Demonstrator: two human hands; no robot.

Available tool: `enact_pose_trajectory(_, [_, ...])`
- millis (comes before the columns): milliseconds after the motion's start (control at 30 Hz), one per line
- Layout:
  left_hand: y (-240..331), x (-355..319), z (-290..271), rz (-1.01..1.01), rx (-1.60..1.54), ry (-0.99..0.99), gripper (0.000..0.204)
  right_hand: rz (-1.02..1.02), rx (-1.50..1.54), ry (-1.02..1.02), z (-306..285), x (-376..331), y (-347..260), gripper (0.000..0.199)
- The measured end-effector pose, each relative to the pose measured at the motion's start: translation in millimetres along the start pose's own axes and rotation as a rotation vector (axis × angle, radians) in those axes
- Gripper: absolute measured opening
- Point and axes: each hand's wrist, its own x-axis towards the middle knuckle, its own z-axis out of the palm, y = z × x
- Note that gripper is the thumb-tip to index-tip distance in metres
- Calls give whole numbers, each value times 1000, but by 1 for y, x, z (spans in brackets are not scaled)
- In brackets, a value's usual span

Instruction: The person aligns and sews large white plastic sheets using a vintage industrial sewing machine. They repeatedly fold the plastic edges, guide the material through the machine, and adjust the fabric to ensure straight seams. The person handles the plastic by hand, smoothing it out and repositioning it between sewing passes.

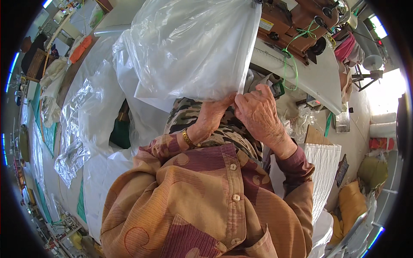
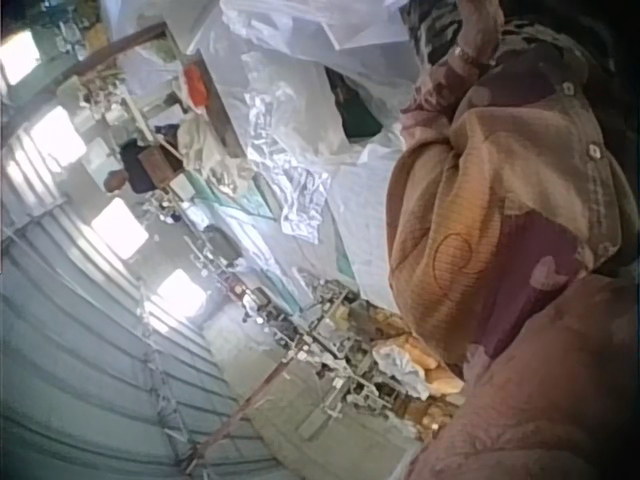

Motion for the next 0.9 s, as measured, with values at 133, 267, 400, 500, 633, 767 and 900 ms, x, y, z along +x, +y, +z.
enact_pose_trajectory(133, [11,-4,-5,173,498,-83,28,-88,-117,-91,-2,2,1,13])
enact_pose_trajectory(267, [-1,-1,-16,60,409,-106,32,-102,-86,-29,7,0,2,13])
enact_pose_trajectory(400, [4,4,-7,-84,55,-14,35,341,408,-105,4,-6,20,25])
enact_pose_trajectory(500, [1,4,-6,-93,10,36,33,635,955,32,38,-13,42,33])
enact_pose_trajectory(633, [1,3,-6,-209,-145,21,32,631,1332,141,68,-3,34,33])
enact_pose_trajectory(767, [25,-10,-5,-51,409,-759,41,637,1351,21,69,-5,38,27])
enact_pose_trajectory(900, [50,-32,25,767,935,-804,45,681,1486,84,50,0,27,24])
